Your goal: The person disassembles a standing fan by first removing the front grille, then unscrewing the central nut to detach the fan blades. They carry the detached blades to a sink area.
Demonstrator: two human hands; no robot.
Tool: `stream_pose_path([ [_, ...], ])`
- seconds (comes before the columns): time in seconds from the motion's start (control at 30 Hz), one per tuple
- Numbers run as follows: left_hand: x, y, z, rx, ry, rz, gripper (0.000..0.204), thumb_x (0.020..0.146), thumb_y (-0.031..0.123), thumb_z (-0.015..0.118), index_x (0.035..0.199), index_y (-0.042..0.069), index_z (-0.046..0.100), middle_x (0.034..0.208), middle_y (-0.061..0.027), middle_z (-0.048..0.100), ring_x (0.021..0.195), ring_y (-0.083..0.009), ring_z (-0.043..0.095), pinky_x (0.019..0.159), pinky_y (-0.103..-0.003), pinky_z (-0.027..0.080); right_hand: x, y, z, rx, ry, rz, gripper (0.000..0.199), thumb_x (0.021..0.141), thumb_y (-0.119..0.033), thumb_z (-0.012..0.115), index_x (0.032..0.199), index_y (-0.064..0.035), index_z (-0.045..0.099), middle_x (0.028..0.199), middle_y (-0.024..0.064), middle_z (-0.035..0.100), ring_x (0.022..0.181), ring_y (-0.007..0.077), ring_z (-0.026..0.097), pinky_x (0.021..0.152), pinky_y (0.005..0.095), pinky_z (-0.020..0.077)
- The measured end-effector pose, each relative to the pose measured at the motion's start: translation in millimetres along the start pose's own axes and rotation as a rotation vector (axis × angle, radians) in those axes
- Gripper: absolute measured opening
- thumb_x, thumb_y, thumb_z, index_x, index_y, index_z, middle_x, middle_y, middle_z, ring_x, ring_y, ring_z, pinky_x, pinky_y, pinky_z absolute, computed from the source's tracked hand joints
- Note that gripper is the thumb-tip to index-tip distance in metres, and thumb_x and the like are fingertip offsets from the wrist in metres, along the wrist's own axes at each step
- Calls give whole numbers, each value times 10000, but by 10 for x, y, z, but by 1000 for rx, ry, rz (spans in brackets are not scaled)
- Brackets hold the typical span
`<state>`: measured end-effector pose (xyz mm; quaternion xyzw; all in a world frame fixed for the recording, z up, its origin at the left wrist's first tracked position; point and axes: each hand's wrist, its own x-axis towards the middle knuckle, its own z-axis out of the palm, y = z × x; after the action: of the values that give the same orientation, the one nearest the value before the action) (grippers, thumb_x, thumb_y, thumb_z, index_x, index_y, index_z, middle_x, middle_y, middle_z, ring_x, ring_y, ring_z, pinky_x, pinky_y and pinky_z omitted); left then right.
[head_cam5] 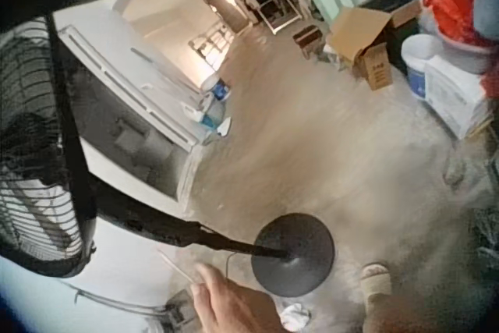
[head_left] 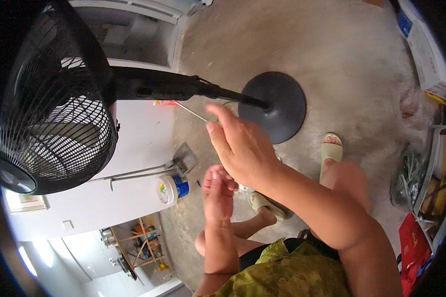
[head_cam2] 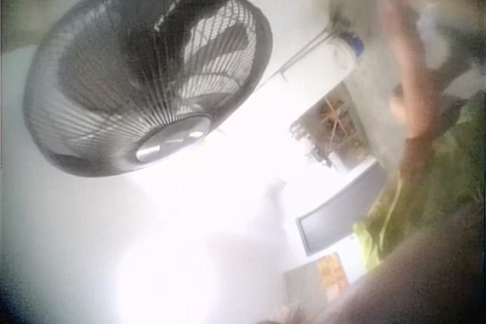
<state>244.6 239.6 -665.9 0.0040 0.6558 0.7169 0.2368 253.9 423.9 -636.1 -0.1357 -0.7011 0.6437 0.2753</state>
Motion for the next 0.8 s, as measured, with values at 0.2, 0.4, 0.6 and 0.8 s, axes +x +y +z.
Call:
stream_pose_path([
  [0.2, 236, 546, 9, -150, 32, 242, 181, 973, 258, 524, 1077, 115, 558, 872, 13, 526, 658, -103, 417, 608, -244, 361, 263, -10, -21, 89, -16, 22, 188, 870, -84, 542, 1020, 20, 500, 852, 191, 659, 674, 316, 676, 553, 393, 526],
  [0.4, 354, 846, 105, -256, -24, 398, 349, 1003, 278, 449, 1285, 80, 501, 1078, -30, 558, 809, -125, 492, 671, -259, 447, 498, 58, -75, 508, -176, 23, 149, 842, -34, 645, 986, 4, 662, 784, 136, 676, 674, 161, 652, 605, 293, 500],
  [0.6, 462, 1161, 69, -234, -72, 481, 399, 1002, 159, 421, 1391, 74, 390, 1246, -59, 520, 905, -126, 541, 744, -267, 493, 630, 44, 122, 497, -182, -61, 213, 927, -141, 537, 1025, 8, 653, 804, 137, 683, 677, 150, 638, 581, 281, 472],
  [0.8, 616, 1369, 77, -307, -181, 454, 460, 979, 78, 425, 1429, 78, 327, 1351, -76, 471, 881, -119, 538, 769, -258, 487, 579, 65, 296, 537, -169, -30, 164, 922, -122, 540, 988, 8, 614, 760, 115, 666, 622, 161, 610, 542, 278, 440],
])
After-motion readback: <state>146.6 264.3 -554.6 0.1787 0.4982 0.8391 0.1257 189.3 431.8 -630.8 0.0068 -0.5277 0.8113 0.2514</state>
